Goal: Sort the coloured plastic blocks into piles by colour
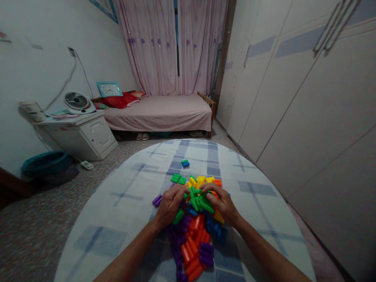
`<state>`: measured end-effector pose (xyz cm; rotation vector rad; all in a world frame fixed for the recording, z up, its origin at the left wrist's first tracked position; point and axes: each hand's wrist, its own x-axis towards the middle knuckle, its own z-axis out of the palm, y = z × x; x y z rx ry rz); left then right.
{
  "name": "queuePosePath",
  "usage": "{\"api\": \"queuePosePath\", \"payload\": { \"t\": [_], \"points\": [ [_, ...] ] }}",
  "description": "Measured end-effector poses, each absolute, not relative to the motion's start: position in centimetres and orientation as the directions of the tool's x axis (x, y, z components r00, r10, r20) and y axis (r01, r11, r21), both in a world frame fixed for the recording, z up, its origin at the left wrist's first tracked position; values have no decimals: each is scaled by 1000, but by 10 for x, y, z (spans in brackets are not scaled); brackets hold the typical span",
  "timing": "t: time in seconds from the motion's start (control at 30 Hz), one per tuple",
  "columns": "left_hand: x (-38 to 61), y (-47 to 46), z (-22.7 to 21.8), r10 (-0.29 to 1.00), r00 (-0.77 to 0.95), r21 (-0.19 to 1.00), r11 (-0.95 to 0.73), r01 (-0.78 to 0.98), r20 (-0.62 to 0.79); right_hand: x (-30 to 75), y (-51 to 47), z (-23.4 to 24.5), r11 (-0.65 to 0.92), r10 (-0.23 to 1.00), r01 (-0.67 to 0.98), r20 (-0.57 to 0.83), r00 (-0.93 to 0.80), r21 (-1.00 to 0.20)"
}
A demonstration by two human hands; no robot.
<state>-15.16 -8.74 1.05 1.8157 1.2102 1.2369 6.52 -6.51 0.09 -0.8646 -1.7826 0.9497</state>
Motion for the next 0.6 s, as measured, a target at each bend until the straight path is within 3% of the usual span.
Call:
{"api": "queuePosePath", "payload": {
  "t": [0.13, 0.3, 0.5, 0.6],
  "points": [
    [-177, -31, 6, 935, -56, 847, -290, 445, 350, 63, -15, 8, 440, 896, 391, 365, -254, -808],
    [-199, 47, -15, 972, -160, 843, -60, 534, 170, 24, 74, -8, 439, 889, 644, 200, -412, -626],
    [-185, 78, -36, 992, -127, 899, 43, 436, 15, -28, 119, -35, 368, 913, 727, 80, -399, -580],
    [-174, 81, -41, 993, -85, 944, 100, 315, -77, -36, 120, -39, 413, 884, 717, 56, -464, -561]
  ]
}}
